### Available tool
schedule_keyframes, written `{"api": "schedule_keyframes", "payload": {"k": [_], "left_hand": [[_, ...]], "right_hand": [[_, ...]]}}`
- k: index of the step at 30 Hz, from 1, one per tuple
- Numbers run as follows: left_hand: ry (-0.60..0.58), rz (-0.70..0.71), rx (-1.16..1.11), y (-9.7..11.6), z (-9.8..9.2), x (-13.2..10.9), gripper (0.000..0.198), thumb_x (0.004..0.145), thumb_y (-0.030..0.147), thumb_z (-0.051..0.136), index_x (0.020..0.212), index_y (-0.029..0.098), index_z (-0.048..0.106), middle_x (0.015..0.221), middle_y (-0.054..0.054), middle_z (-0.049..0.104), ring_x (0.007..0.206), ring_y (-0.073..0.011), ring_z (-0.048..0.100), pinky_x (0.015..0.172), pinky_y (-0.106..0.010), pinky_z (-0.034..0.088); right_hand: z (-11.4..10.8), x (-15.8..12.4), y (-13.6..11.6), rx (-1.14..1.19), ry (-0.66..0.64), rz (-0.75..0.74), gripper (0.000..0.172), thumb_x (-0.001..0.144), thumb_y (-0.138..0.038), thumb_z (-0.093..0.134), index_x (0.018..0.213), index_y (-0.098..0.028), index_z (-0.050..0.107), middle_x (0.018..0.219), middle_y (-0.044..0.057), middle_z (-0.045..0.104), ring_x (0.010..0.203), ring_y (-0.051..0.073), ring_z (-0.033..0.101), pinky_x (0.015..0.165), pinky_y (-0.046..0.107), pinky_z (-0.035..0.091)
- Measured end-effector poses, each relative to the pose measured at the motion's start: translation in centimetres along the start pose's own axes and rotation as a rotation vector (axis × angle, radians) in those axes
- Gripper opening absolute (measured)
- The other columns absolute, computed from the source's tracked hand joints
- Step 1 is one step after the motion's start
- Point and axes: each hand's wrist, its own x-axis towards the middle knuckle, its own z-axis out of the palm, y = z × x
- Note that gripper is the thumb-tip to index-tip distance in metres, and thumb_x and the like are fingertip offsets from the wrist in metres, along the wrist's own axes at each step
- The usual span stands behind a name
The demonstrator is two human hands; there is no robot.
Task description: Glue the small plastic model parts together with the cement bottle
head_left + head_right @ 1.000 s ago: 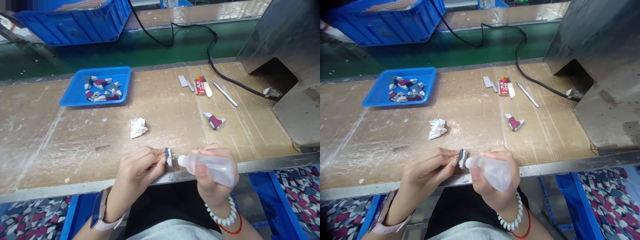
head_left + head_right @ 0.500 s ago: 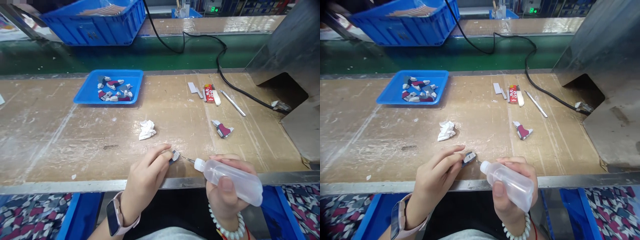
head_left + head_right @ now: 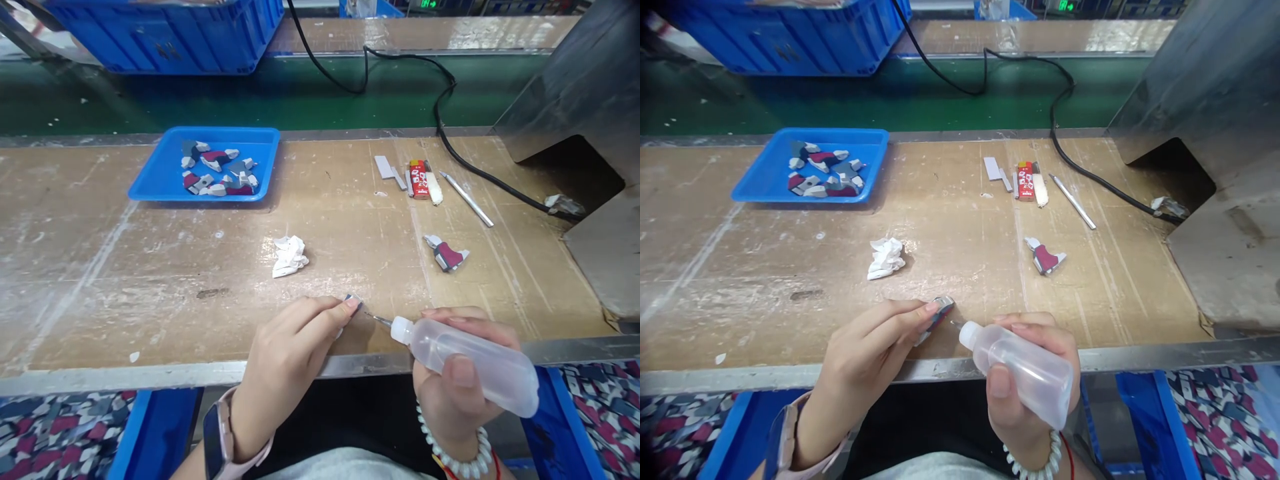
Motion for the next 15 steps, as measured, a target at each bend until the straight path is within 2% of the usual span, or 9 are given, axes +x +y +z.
{"api": "schedule_keyframes", "payload": {"k": [5, 10, 15], "left_hand": [[-0.03, -0.068, -0.092, -0.04, 0.04, 0.66, 0.024, 0.1, 0.014, 0.061, 0.121, 0.022, 0.067, 0.102, -0.004, 0.07, 0.088, -0.0171, 0.065, 0.075, -0.03, 0.053], [-0.039, -0.099, -0.081, -0.12, 0.1, 0.53, 0.026, 0.101, 0.016, 0.06, 0.125, 0.024, 0.066, 0.098, -0.003, 0.067, 0.086, -0.0165, 0.062, 0.074, -0.03, 0.049], [-0.04, -0.1, -0.087, -0.12, 0.27, 0.8, 0.024, 0.101, 0.02, 0.062, 0.125, 0.024, 0.066, 0.095, -0.003, 0.065, 0.084, -0.0165, 0.06, 0.072, -0.029, 0.048]], "right_hand": [[0.31, 0.12, -0.03, -0.007, 0.011, 0.004, 0.023, 0.083, -0.024, 0.078, 0.1, -0.016, 0.066, 0.085, 0.003, 0.066, 0.076, 0.02, 0.065, 0.062, 0.036, 0.053], [0.41, -0.03, 0.01, -0.037, 0.0, 0.007, 0.024, 0.081, -0.022, 0.078, 0.101, -0.017, 0.066, 0.084, 0.004, 0.066, 0.075, 0.021, 0.066, 0.063, 0.037, 0.054], [0.64, 0.03, -0.06, -0.186, -0.065, -0.166, 0.029, 0.079, -0.024, 0.079, 0.102, -0.015, 0.065, 0.082, 0.005, 0.066, 0.074, 0.022, 0.067, 0.062, 0.038, 0.056]]}}
